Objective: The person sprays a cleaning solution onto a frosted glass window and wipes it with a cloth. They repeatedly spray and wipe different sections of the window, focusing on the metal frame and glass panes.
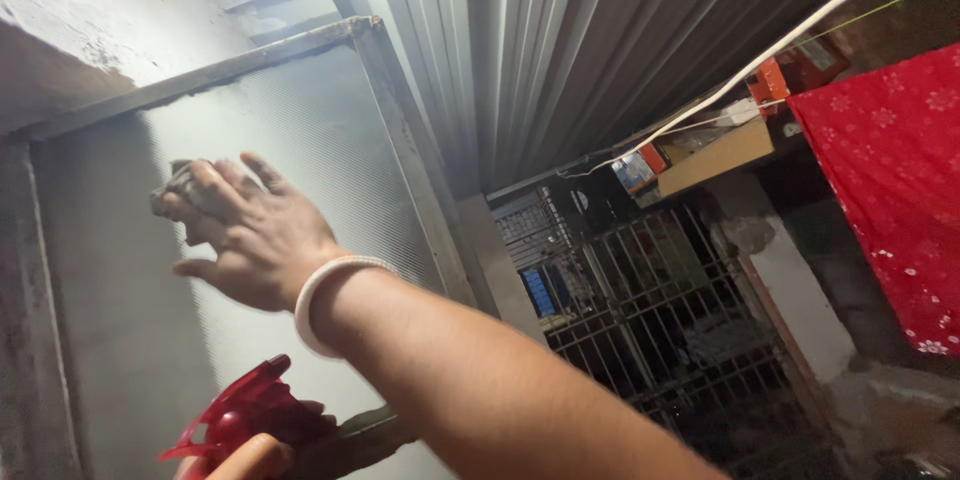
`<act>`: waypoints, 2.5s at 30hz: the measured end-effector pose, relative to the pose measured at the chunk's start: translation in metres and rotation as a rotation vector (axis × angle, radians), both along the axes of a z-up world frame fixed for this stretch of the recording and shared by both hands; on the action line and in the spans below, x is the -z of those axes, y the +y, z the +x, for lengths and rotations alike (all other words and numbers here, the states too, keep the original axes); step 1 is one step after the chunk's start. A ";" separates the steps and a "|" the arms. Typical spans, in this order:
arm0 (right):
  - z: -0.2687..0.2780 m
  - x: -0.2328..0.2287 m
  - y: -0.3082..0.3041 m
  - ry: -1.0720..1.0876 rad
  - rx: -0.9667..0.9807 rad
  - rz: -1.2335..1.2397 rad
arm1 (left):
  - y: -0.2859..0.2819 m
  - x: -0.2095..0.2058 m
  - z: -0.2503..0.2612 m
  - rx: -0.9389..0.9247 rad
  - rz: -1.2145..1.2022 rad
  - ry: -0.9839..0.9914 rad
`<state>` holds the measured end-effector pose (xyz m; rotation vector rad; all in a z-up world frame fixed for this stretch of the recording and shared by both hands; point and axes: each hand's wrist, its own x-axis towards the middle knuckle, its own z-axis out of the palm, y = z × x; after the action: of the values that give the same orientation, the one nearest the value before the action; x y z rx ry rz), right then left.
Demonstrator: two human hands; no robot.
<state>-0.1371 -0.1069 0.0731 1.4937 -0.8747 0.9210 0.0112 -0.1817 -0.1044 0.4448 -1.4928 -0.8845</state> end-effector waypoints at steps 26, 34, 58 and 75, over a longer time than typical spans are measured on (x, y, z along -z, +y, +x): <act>0.000 -0.019 0.018 0.071 0.338 0.244 | 0.013 0.001 0.007 0.142 0.111 -0.062; -0.059 -0.059 0.025 -0.202 0.154 0.145 | 0.020 0.008 0.020 0.071 0.038 -0.122; -0.034 0.069 0.022 0.095 0.070 0.045 | 0.140 -0.136 0.027 -0.421 0.205 -0.082; -0.042 0.016 0.008 -0.036 -0.006 0.016 | 0.111 -0.221 0.056 -0.555 0.016 -0.355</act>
<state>-0.1789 -0.0985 0.0575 1.4985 -0.9065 0.9500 0.0676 -0.0703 0.1162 1.0108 -1.5619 -0.3873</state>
